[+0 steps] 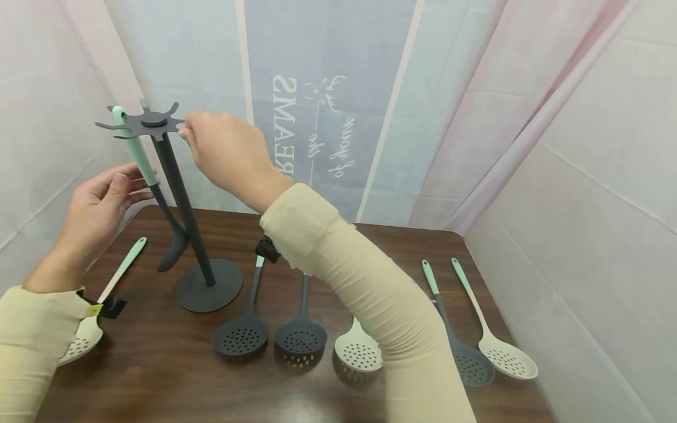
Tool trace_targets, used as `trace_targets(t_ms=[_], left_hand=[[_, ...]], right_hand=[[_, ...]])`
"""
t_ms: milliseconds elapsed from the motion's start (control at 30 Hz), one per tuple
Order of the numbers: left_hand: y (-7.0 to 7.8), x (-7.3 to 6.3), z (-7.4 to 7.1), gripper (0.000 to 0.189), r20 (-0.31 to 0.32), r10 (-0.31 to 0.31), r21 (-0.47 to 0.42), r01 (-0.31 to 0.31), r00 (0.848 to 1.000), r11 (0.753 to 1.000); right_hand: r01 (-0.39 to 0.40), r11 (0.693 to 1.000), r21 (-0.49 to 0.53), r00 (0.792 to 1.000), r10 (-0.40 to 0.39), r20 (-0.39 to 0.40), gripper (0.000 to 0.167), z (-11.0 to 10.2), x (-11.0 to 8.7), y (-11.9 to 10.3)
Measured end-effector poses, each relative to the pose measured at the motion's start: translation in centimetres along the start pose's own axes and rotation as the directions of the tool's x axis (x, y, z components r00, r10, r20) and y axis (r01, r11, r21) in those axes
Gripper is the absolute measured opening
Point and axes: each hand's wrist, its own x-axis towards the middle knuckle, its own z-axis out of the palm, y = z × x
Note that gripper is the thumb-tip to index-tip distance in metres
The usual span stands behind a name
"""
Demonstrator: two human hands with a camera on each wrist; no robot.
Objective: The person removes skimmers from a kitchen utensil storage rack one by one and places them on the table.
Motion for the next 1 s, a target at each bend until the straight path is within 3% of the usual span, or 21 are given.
trace_targets(t_ms=[300,567,1000], left_hand=[[0.3,0.0,1.1,0.033,0.01,-0.025,-0.017,0.025,1.0,1.0],[0.2,0.2,1.5,0.029,-0.025,0.005,-0.105,-0.008,1.0,0.994],[0.1,0.4,2.0,0.02,-0.082,0.045,-0.098,-0.053,0.996,0.994]], right_hand=[[0.004,1.0,0.015,1.0,-0.004,0.002,0.027,0.0,0.0,0.1],[-0.001,1.0,0.009,1.0,0.001,0.002,0.026,0.0,0.0,0.0],[-0.003,1.0,0.016,1.0,0.003,0.001,0.026,-0.1,-0.1,0.1]])
